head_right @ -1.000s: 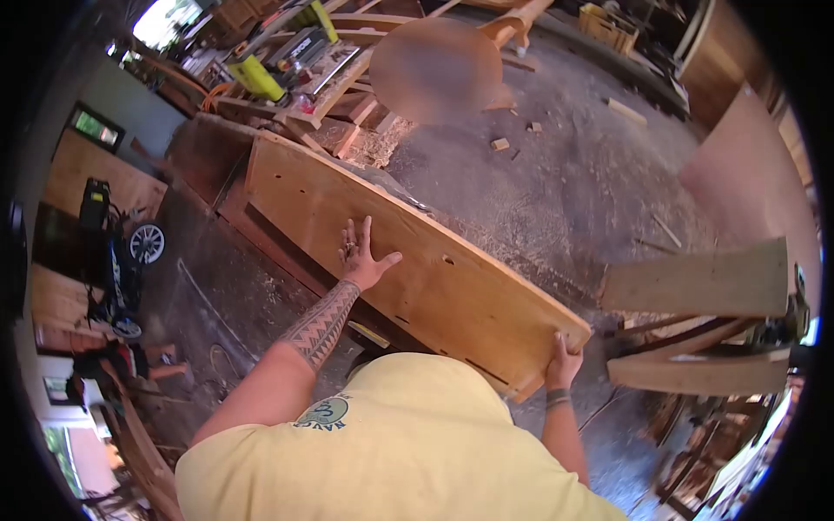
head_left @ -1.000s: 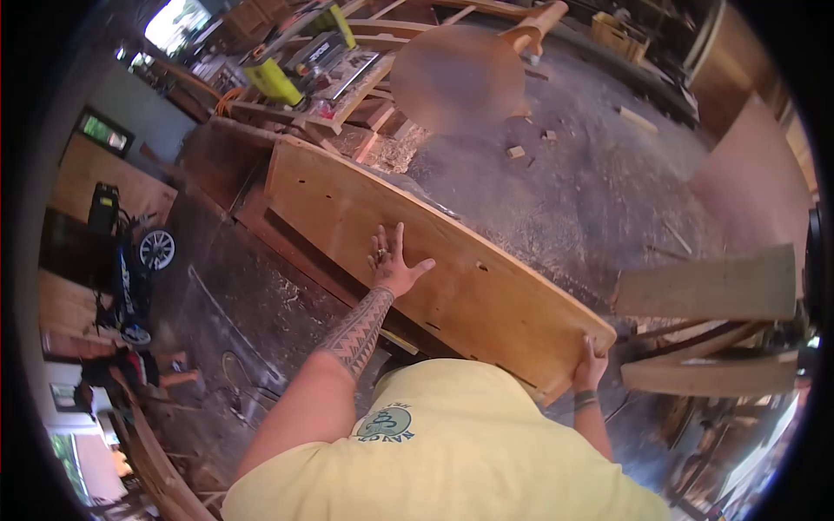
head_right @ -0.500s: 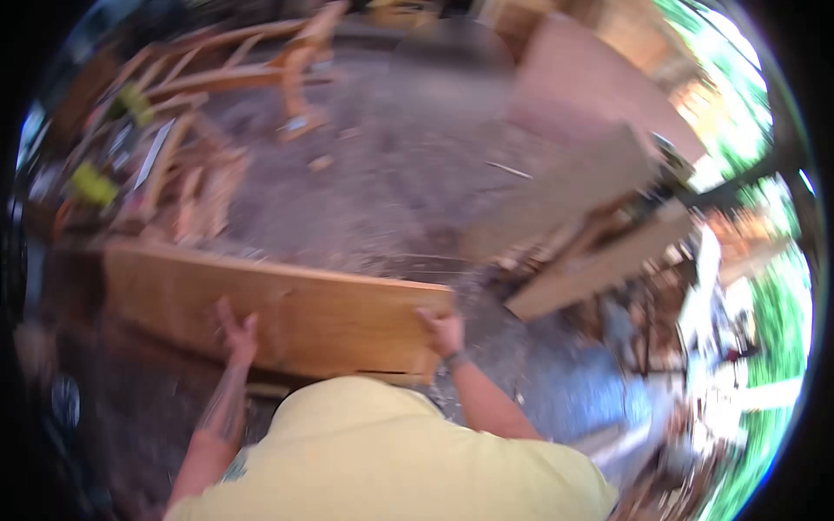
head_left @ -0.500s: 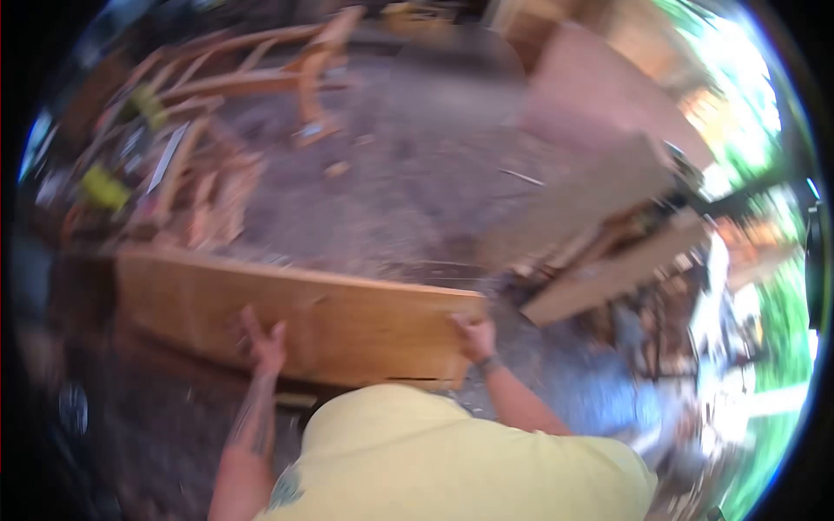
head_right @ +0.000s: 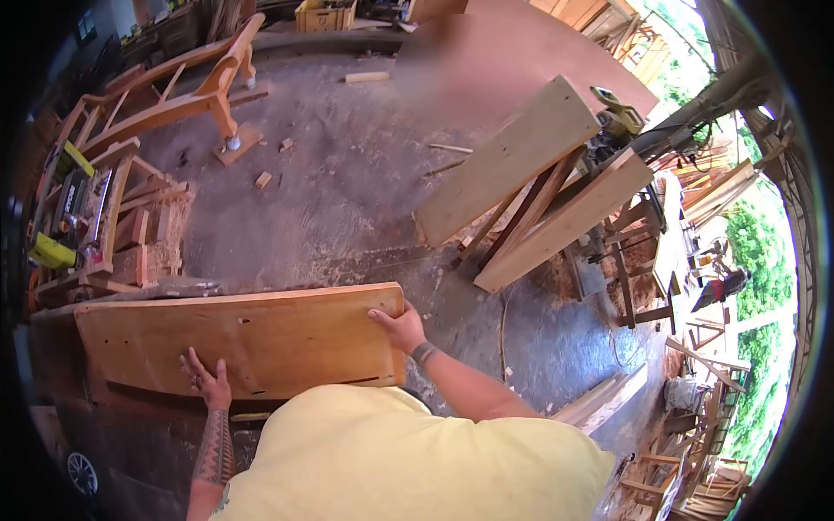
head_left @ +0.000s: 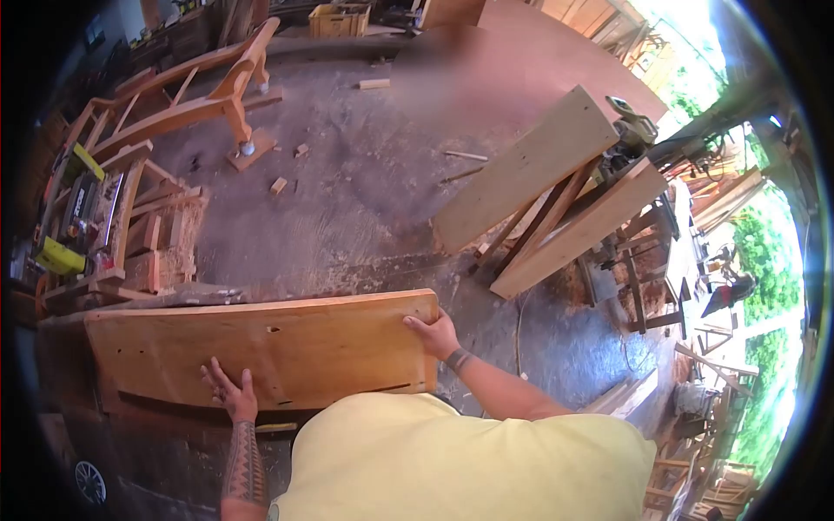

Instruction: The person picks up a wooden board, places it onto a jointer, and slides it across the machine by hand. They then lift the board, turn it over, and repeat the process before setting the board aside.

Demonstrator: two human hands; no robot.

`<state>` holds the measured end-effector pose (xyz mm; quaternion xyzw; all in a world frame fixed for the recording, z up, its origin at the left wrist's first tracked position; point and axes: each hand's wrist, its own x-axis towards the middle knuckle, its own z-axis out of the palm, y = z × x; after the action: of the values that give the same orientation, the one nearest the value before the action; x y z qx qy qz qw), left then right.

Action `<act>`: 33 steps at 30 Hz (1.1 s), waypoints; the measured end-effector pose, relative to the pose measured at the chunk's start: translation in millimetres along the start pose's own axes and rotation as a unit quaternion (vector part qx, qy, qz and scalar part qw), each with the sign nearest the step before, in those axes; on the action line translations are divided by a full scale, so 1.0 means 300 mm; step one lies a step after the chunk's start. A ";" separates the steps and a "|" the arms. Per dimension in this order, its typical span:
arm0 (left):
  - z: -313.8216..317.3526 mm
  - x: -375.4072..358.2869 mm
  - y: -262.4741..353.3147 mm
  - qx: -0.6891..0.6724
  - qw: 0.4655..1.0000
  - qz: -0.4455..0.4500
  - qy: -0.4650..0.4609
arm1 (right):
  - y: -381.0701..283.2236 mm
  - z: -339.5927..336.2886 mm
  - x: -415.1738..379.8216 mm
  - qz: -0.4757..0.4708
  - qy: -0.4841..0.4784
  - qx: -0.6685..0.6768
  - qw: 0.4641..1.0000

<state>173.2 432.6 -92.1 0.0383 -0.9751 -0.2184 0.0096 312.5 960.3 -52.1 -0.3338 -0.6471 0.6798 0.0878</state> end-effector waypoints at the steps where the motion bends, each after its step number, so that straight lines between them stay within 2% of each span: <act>1: -0.010 -0.029 -0.047 -0.003 1.000 0.017 0.007 | 0.028 0.001 -0.034 0.003 -0.008 0.012 1.000; 4: -0.056 -0.057 -0.011 -0.002 1.000 -0.011 -0.028 | 0.030 -0.011 -0.036 0.041 -0.021 0.021 0.999; 8: -0.055 -0.076 0.004 0.012 0.998 -0.038 -0.041 | 0.000 0.006 -0.085 0.021 0.006 0.030 0.999; 10: -0.028 -0.081 0.007 -0.016 1.000 0.002 -0.015 | 0.002 0.014 -0.092 0.002 0.019 0.052 0.998; 12: -0.015 -0.089 0.007 -0.038 0.999 0.035 0.011 | -0.010 -0.033 -0.062 0.000 -0.018 -0.074 0.997; 14: -0.006 -0.090 0.058 -0.015 0.999 0.045 0.016 | -0.002 -0.054 0.002 0.053 -0.022 -0.098 0.994; 15: 0.031 -0.089 0.049 0.003 0.998 0.047 0.030 | -0.038 -0.022 0.005 0.036 -0.003 -0.023 0.999; 16: -0.005 -0.102 0.126 0.031 0.999 -0.006 0.003 | 0.055 -0.043 0.085 0.001 -0.012 0.023 1.000; 17: 0.001 -0.102 0.131 0.011 1.000 0.003 0.007 | 0.136 -0.081 0.153 -0.091 -0.048 -0.025 0.994; 18: 0.016 -0.100 0.143 0.059 0.997 -0.033 -0.027 | 0.134 -0.078 0.183 -0.077 -0.043 -0.023 0.996; 21: 0.073 -0.101 0.150 0.046 0.995 -0.078 -0.050 | 0.130 -0.076 0.226 -0.034 -0.024 0.023 0.999; 24: 0.068 -0.107 0.175 0.024 0.994 -0.084 -0.069 | 0.131 -0.084 0.238 -0.013 -0.043 0.040 0.998; 33: 0.015 -0.114 0.199 0.088 0.972 -0.138 -0.168 | 0.205 -0.068 0.190 0.102 -0.018 -0.001 0.995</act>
<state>202.8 491.0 -70.9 0.1355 -0.9634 -0.1344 -0.1882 299.8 999.5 -127.9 -0.3855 -0.6116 0.6909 0.0061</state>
